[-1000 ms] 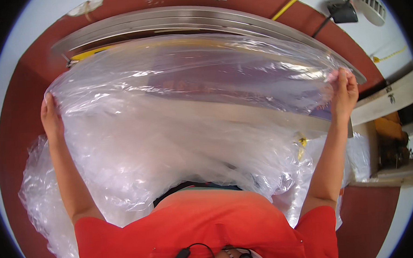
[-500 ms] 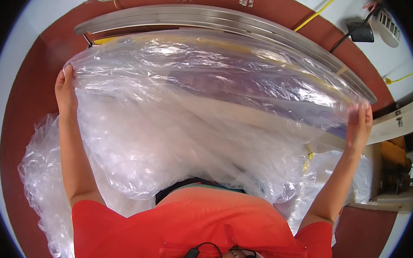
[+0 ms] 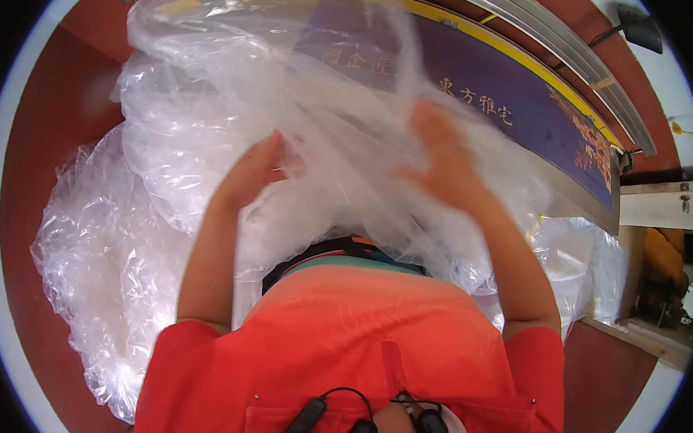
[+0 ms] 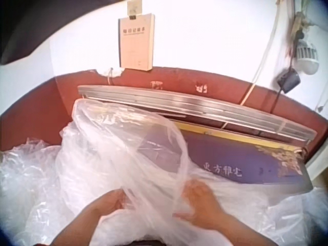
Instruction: The person wraps a large rectangular object with a clear plastic sheet. They repeatedly smooth the plastic over the surface, fold the edges, and tuck the material underneath the object to secure it. The process involves lifting the object slightly to adjust the plastic and ensure a tight fit.
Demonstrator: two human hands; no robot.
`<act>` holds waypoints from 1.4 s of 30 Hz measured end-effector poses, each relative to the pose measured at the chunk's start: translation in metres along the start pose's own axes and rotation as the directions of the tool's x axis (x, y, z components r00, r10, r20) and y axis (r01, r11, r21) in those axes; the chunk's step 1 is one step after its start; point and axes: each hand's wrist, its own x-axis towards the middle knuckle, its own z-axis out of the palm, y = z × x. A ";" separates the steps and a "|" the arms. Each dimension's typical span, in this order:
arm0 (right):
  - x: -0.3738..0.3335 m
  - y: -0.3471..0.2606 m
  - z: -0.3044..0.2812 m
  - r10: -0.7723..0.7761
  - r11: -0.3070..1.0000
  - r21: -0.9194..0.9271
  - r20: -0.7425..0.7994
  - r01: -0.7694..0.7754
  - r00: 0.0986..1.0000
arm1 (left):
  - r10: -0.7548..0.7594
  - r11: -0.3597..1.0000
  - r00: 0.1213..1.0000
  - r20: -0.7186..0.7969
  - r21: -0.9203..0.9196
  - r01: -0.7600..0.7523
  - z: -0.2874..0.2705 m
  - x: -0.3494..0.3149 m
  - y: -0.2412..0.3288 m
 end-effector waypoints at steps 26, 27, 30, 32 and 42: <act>0.020 0.048 -0.065 0.327 0.933 -0.016 -0.375 -0.359 0.867 | 0.404 0.898 0.766 -0.501 0.056 -0.437 -0.016 -0.018 0.042; 0.020 0.045 -0.069 0.289 0.939 -0.058 -0.393 -0.338 0.873 | 0.417 0.897 0.766 -0.490 0.085 -0.434 -0.018 -0.021 0.045; 0.022 0.043 -0.073 0.195 0.948 -0.152 -0.414 -0.279 0.889 | 0.452 0.890 0.768 -0.453 0.177 -0.420 -0.022 -0.029 0.053; 0.022 0.045 -0.078 0.119 0.943 -0.235 -0.428 -0.237 0.896 | 0.478 0.878 0.757 -0.445 0.256 -0.404 -0.022 -0.033 0.060; -0.016 0.072 -0.095 0.129 0.932 -0.245 -0.465 -0.268 0.876 | 0.766 -0.152 0.617 0.182 0.983 -0.101 -0.126 -0.060 0.102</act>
